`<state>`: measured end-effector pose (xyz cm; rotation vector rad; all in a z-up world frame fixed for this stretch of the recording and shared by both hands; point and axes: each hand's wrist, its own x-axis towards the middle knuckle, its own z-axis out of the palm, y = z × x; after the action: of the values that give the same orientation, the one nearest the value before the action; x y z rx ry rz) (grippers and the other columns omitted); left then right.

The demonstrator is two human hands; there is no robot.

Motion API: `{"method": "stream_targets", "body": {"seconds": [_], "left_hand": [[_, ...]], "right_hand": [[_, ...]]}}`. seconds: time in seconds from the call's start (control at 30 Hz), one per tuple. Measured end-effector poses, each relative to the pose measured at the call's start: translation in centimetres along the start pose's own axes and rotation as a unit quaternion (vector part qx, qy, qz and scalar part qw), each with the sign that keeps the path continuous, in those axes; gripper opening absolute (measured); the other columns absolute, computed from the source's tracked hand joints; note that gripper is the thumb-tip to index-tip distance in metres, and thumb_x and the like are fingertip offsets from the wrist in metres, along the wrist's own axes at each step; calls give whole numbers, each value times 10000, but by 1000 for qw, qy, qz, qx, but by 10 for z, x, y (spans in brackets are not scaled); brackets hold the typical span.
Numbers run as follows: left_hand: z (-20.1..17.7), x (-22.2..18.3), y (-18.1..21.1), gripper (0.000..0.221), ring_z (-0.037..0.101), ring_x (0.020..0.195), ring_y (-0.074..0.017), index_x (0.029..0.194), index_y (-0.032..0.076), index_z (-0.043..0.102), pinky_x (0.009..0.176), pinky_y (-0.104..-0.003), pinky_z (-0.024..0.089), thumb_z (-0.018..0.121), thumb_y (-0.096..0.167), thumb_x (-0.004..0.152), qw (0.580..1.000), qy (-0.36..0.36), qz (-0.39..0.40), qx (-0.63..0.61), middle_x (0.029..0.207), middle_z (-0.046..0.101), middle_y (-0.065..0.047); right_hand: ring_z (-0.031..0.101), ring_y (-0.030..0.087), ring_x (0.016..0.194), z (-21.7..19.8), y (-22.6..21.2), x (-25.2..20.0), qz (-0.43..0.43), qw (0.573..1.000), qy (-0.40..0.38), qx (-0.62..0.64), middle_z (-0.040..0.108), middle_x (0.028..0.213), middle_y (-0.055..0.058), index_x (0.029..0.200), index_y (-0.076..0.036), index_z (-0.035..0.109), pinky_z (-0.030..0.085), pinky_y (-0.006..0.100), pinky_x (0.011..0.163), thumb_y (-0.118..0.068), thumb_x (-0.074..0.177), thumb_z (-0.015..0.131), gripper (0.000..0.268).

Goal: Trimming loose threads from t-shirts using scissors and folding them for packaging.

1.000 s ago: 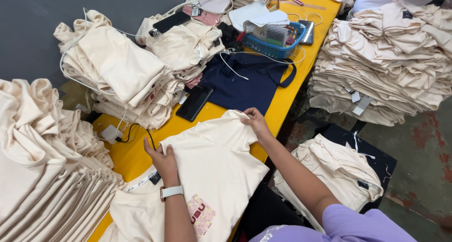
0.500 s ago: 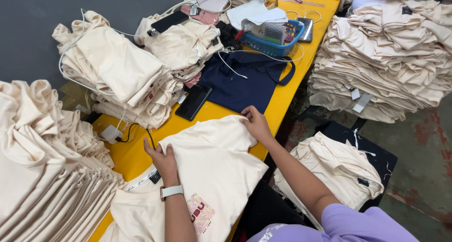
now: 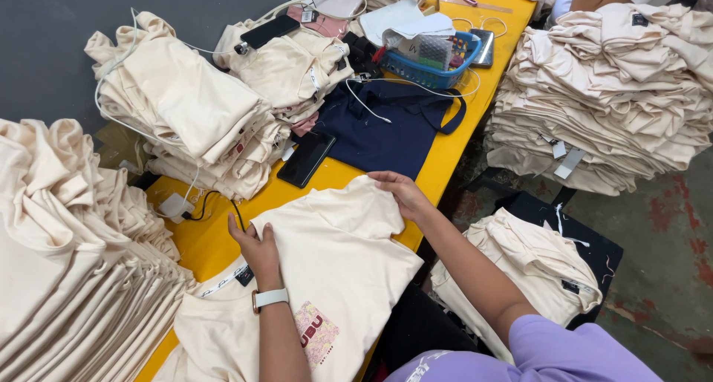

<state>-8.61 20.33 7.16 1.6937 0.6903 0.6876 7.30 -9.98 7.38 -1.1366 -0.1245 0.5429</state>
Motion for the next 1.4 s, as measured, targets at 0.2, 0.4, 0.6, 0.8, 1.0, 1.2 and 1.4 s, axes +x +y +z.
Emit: {"method": "stream_targets", "body": {"seconds": [0.2, 0.4, 0.6, 0.8, 1.0, 1.2, 1.4], "left_hand": [[-2, 1, -1, 790, 614, 1235, -428, 1624, 188, 118, 1042, -533, 495, 572, -16, 1011, 1000, -10, 1, -20, 1346, 603, -281], [-10, -9, 31, 799, 592, 1269, -422, 1629, 208, 102, 1065, -542, 483, 569, -4, 1017, 1000, -8, -6, -22, 1383, 580, -278], [-10, -14, 44, 750, 476, 1374, -476, 1628, 229, 113, 1138, -594, 402, 539, 51, 1037, 998, -47, -27, 11, 1463, 498, -326], [-8, -15, 42, 722, 447, 1392, -490, 1624, 243, 149, 1151, -612, 366, 541, 69, 1043, 998, -45, -26, 33, 1476, 474, -347], [-10, -10, 23, 876, 578, 1271, -462, 1631, 231, 103, 1014, -538, 522, 539, -114, 954, 999, -17, -13, -41, 1426, 536, -326], [-14, -11, 25, 910, 415, 1385, -548, 1603, 99, 95, 1095, -548, 489, 443, -203, 817, 996, -39, 76, 12, 1639, 246, -305], [52, -68, 54, 296, 637, 1103, -478, 1191, -18, 684, 942, -549, 506, 663, 105, 922, 925, -44, 314, 211, 1135, 682, -269]], "right_hand": [[634, 171, 995, 9, -2, 8, -67, 996, 49, -42, 649, 1021, 42, 1179, -35, 723, 530, 281, 905, 94, 801, 647, 407], [421, 367, 1470, 15, -15, -11, -195, 962, 159, -103, 463, 1573, 157, 1304, -38, 673, 392, 452, 1125, 198, 849, 511, 538], [725, 204, 1065, 29, -30, -43, -114, 861, 172, -464, 744, 1156, -6, 1319, -248, 622, 542, 399, 929, -486, 966, 700, 433], [570, 338, 1116, 54, -7, -26, -86, 724, 135, -671, 597, 1109, 123, 1127, -58, 626, 489, 510, 922, -632, 841, 729, 650], [653, 467, 1091, -2, 24, 13, -157, 900, 249, -322, 693, 1067, 228, 1168, -114, 532, 473, 528, 921, -245, 1039, 584, 191], [704, 263, 887, -34, 19, 10, -147, 909, 255, -296, 751, 932, 134, 1112, -121, 531, 538, 399, 830, -263, 962, 738, 293], [701, 367, 1111, 10, -5, -28, -52, 898, 131, -416, 747, 1144, 174, 1200, -157, 531, 540, 490, 956, -503, 874, 791, 542]]}}
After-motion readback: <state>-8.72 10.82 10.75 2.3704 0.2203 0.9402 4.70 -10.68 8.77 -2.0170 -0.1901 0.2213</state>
